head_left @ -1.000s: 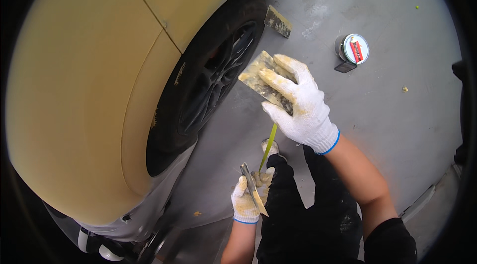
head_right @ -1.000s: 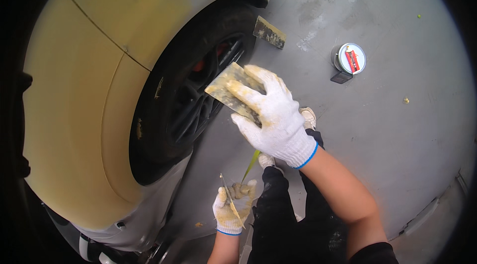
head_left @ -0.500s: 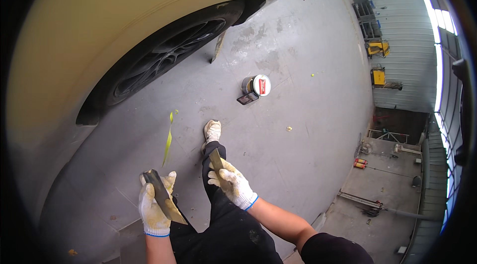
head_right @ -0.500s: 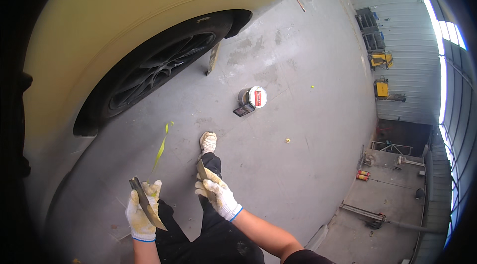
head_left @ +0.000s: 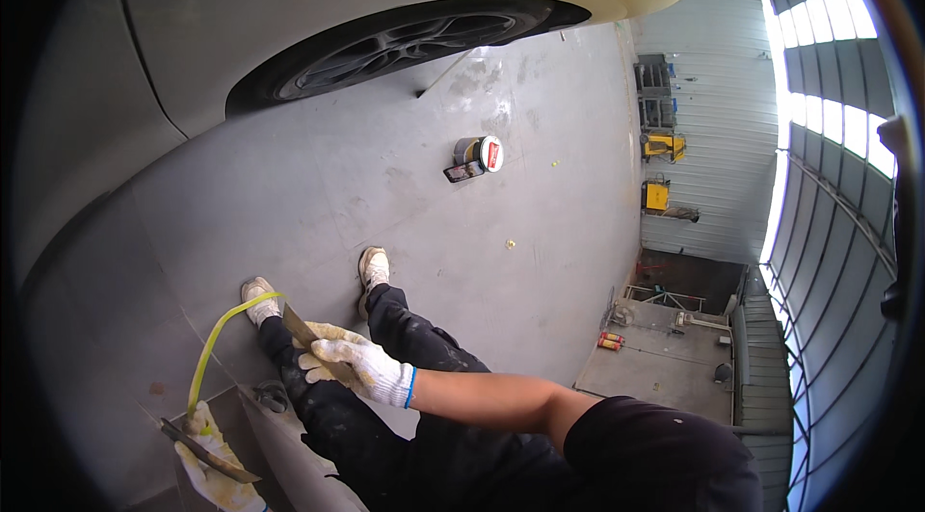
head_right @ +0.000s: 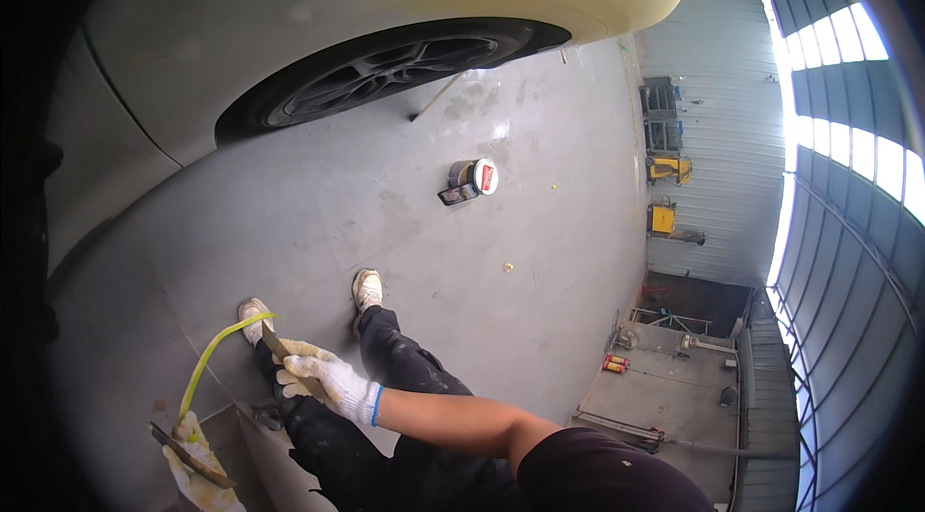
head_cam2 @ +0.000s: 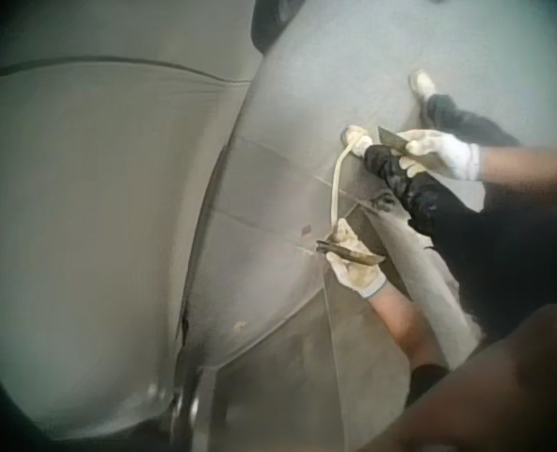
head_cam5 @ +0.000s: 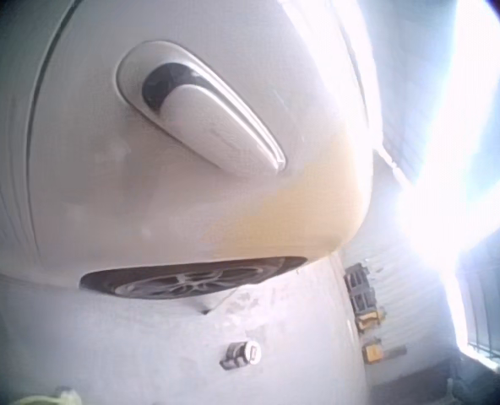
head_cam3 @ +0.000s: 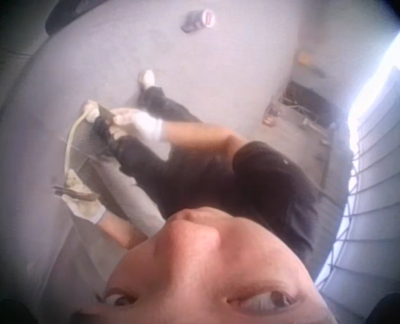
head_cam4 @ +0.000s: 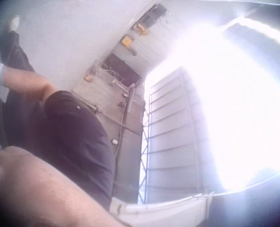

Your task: The person applies yellow body filler to a car's front fender using a metal spreader and a sanding block. They smooth the filler along the wheel arch, remove masking tape, and briefly walk away before returning to continue smoothing.

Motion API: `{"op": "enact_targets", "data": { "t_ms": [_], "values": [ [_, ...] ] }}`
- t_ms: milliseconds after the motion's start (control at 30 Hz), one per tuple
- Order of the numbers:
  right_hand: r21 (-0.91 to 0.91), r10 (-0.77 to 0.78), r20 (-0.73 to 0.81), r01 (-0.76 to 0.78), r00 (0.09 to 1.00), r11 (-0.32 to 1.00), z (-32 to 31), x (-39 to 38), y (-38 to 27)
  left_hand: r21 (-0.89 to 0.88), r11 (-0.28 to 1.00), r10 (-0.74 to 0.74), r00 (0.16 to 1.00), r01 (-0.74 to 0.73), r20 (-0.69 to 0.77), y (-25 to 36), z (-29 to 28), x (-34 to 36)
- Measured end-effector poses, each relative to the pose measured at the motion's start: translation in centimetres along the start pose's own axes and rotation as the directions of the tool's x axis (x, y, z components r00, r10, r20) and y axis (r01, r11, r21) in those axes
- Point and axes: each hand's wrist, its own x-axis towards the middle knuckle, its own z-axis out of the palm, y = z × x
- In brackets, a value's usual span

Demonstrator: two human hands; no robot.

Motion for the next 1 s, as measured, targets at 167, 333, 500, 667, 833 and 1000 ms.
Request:
{"op": "enact_targets", "data": {
  "t_ms": [167, 333, 500, 667, 833, 1000],
  "values": [
    [-0.100, 0.058, -0.022, -0.060, 0.998, 0.993, -1.5, 1.5, 2.6, 0.266, 0.938, 0.232, 0.973, -0.220, -0.015, 1.9, -1.9, -0.7],
    [-0.072, 0.103, -0.115, -0.112, 0.988, 0.991, -2.8, 2.6, 4.0, 0.191, 0.896, 0.383, 0.915, -0.402, 0.127, 2.1, -2.4, 1.3],
    [-0.057, 0.093, -0.120, -0.100, 0.988, 0.993, -2.5, 2.3, 4.0, 0.106, 0.930, 0.334, 0.929, -0.352, 0.158, 1.9, -3.5, 1.6],
    [-0.008, 0.097, -0.001, -0.097, 0.995, 0.995, -2.3, -0.3, 2.8, 0.091, 0.968, 0.228, 0.970, -0.236, 0.085, 2.1, -5.2, 0.3],
    [-0.115, -0.059, 0.064, 0.066, 0.996, 0.991, -5.6, -4.3, 0.7, 0.233, 0.950, 0.114, 0.928, -0.206, 0.354, -0.1, -2.1, -2.3],
    [-0.123, -0.275, -0.157, 0.258, 0.948, 0.958, -15.9, -10.9, -3.2, 0.352, 0.907, 0.087, 0.920, -0.231, 0.382, -7.4, 6.8, -8.4]
  ]
}}
